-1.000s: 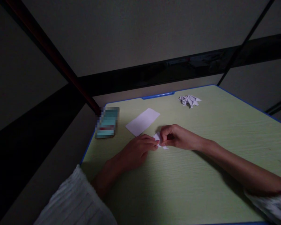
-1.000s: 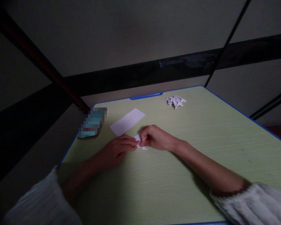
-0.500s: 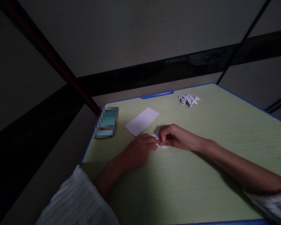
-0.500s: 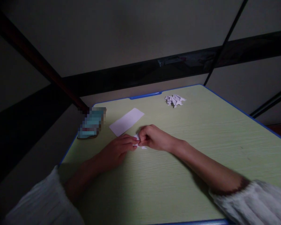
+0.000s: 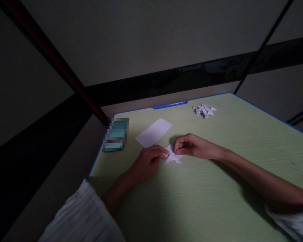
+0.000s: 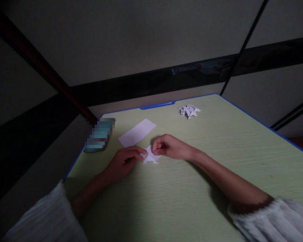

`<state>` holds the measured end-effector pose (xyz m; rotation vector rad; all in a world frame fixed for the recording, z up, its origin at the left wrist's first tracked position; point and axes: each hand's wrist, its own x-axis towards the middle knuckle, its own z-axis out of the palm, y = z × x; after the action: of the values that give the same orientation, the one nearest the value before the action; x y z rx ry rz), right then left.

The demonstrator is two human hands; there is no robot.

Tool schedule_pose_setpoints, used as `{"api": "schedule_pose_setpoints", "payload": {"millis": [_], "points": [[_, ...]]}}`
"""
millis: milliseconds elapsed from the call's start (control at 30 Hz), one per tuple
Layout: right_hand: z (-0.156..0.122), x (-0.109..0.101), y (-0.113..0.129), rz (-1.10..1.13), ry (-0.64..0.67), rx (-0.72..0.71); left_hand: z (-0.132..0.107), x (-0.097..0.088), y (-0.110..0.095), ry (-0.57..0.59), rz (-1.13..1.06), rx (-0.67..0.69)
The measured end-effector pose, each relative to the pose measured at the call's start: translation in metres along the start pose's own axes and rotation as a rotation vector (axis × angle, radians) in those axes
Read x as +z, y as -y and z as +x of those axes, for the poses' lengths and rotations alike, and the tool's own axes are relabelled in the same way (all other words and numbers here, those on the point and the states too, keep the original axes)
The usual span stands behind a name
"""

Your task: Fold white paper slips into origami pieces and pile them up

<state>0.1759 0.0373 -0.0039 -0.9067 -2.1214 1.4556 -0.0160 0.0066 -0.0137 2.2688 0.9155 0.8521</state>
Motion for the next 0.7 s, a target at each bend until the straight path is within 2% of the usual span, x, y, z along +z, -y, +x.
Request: {"api": "schedule_pose_setpoints", "payload": {"millis": [133,267,467,700], "points": [[0.003,0.002,-0.004,0.108,-0.103,0.062,0.003,0.000,-0.003,-0.095,-0.006,-0.108],[0.005,0.009,-0.005,0.073,-0.199,0.042,0.005,0.004,-0.004,-0.098,-0.011,-0.189],[0.005,0.010,-0.007,-0.027,-0.202,0.033,0.005,0.009,-0.005,-0.087,0.063,-0.237],[0.002,0.010,0.002,-0.216,-0.129,-0.017,0.005,0.012,-0.007,-0.086,0.084,-0.267]]}}
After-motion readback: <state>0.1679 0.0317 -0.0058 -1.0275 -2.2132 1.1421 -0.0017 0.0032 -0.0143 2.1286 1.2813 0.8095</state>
